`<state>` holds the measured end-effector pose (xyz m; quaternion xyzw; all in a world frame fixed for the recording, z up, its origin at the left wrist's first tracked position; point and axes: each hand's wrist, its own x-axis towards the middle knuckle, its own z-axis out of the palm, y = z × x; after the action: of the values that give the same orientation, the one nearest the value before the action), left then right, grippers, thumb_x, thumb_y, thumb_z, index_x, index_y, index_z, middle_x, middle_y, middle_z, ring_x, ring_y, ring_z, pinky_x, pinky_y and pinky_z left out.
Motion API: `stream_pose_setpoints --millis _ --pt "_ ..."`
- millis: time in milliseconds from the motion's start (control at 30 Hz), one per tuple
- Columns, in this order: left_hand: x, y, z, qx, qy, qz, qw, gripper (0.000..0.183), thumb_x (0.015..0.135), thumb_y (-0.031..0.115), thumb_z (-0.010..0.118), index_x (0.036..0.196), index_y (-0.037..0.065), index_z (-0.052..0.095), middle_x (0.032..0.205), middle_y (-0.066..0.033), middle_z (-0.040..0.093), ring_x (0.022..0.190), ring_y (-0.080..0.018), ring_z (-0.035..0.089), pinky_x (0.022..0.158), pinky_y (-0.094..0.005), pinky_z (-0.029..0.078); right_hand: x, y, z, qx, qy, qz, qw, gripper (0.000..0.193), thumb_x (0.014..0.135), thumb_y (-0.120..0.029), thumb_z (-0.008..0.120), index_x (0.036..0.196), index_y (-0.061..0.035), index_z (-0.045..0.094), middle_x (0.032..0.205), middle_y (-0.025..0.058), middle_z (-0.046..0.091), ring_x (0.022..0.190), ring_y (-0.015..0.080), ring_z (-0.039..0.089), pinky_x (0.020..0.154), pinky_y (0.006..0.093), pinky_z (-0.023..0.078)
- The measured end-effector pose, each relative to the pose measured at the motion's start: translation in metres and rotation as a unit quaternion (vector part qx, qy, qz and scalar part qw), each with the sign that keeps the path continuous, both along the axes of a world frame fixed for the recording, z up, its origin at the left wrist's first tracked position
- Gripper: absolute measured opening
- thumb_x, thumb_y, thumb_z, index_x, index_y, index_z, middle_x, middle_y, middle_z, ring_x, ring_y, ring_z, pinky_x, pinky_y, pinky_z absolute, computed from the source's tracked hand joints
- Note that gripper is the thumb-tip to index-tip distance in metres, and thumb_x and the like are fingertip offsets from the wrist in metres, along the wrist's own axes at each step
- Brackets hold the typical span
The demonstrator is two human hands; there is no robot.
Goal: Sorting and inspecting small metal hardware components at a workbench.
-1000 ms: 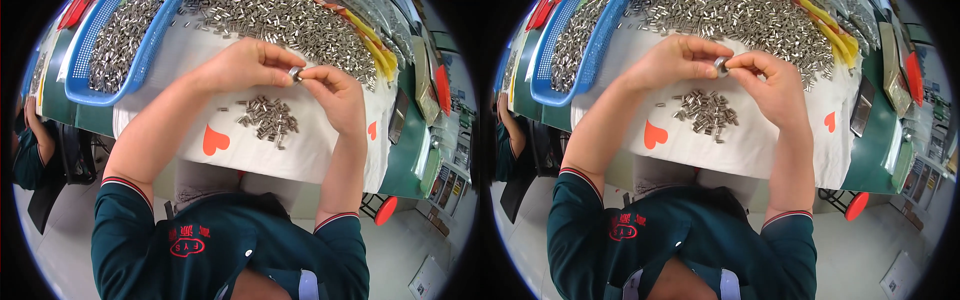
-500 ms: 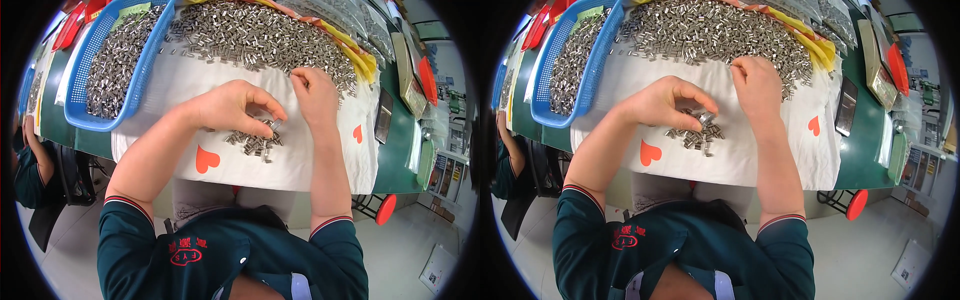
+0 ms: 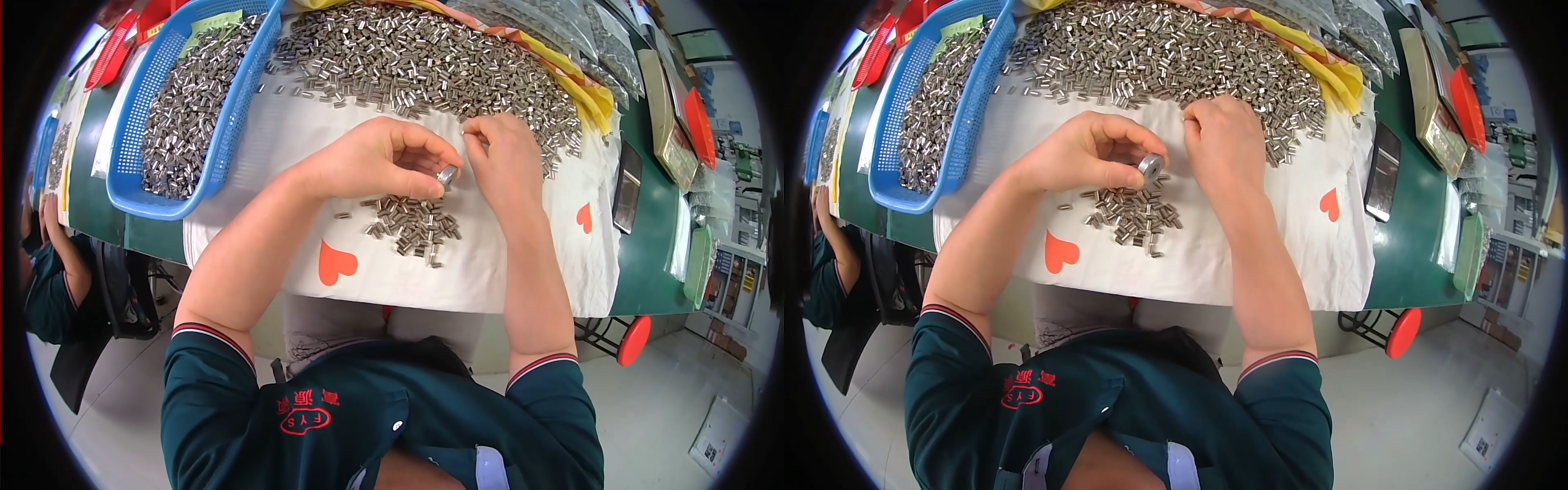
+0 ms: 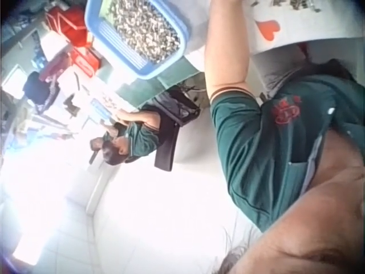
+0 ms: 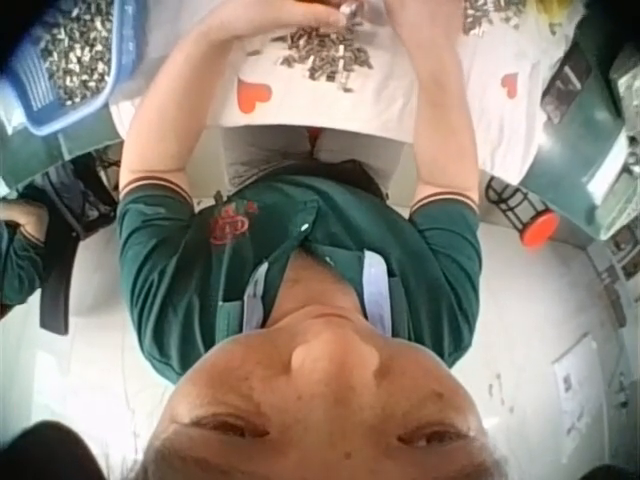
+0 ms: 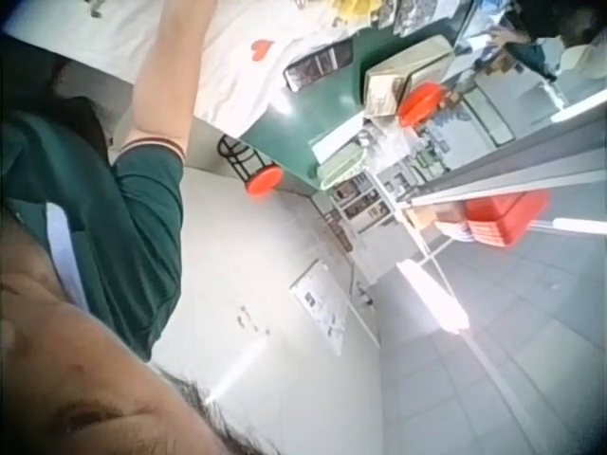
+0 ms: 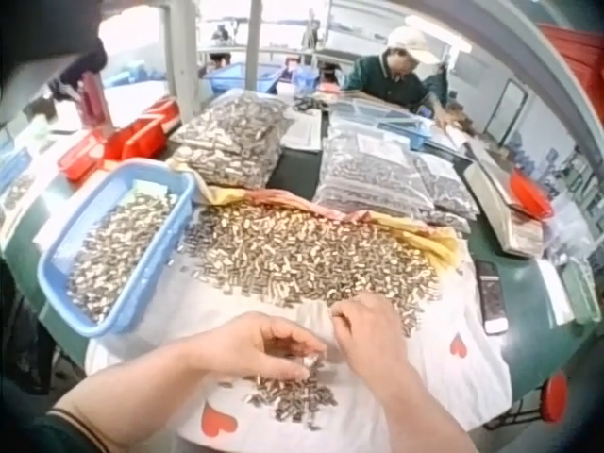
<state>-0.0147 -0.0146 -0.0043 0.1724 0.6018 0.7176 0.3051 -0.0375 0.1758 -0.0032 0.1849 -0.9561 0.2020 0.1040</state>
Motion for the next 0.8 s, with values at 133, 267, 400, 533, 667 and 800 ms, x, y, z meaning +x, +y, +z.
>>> stream_pose_setpoints --millis 133,267,400,533,667,800 --pt "-0.005 -0.001 -0.001 0.039 -0.026 0.016 0.999 0.034 0.073 -0.001 0.063 0.106 0.000 0.056 0.093 -0.0029 0.060 0.085 -0.0078 0.055 0.077 -0.0227 0.046 0.004 -0.001 0.005 -0.020 -0.019 0.005 1.000 0.006 0.069 -0.009 0.060 0.075 -0.0068 0.062 0.076 0.0080 0.058 0.076 0.0253 0.054 0.070 0.0356 0.043" --pt "-0.007 -0.001 0.002 0.036 -0.016 0.066 0.997 0.033 0.076 0.003 0.062 0.108 0.000 0.054 0.094 -0.0035 0.060 0.084 -0.0087 0.056 0.076 -0.0228 0.046 0.007 -0.004 0.010 -0.018 -0.017 0.018 1.000 0.010 0.068 -0.007 0.060 0.077 -0.0053 0.062 0.076 0.0077 0.058 0.072 0.0232 0.054 0.069 0.0324 0.044" --pt "-0.007 0.003 -0.001 0.042 -0.012 0.134 0.990 0.032 0.077 0.006 0.062 0.108 0.001 0.055 0.092 -0.0030 0.060 0.083 -0.0072 0.056 0.074 -0.0208 0.046 0.014 -0.006 0.023 -0.317 -0.200 -0.012 0.927 0.009 0.071 -0.005 0.059 0.080 -0.0033 0.061 0.075 0.0027 0.060 0.066 0.0097 0.053 0.063 0.0225 0.044" --pt "-0.006 0.002 -0.003 0.035 -0.006 0.135 0.990 0.033 0.077 0.007 0.062 0.109 0.001 0.055 0.093 -0.0038 0.060 0.083 -0.0076 0.056 0.074 -0.0210 0.046 0.016 -0.005 0.019 -0.349 -0.184 0.077 0.916 0.009 0.072 -0.003 0.060 0.080 -0.0028 0.061 0.073 0.0016 0.059 0.065 0.0083 0.053 0.060 0.0228 0.044" --pt "-0.005 0.000 -0.005 -0.009 0.017 0.143 0.989 0.034 0.076 0.008 0.064 0.108 0.000 0.057 0.092 -0.0061 0.062 0.082 -0.0086 0.057 0.073 -0.0219 0.047 0.019 -0.007 0.023 -0.291 -0.165 0.067 0.940 0.009 0.070 -0.003 0.061 0.079 -0.0027 0.061 0.072 0.0033 0.060 0.062 0.0104 0.055 0.058 0.0238 0.045" --pt "-0.002 0.004 -0.002 -0.091 0.068 0.184 0.976 0.033 0.074 0.009 0.066 0.104 0.000 0.059 0.088 -0.0073 0.064 0.079 -0.0093 0.058 0.073 -0.0227 0.047 0.024 -0.014 0.022 -0.219 -0.090 0.073 0.969 0.010 0.070 -0.004 0.062 0.079 -0.0025 0.061 0.073 0.0053 0.060 0.062 0.0118 0.056 0.058 0.0241 0.045"
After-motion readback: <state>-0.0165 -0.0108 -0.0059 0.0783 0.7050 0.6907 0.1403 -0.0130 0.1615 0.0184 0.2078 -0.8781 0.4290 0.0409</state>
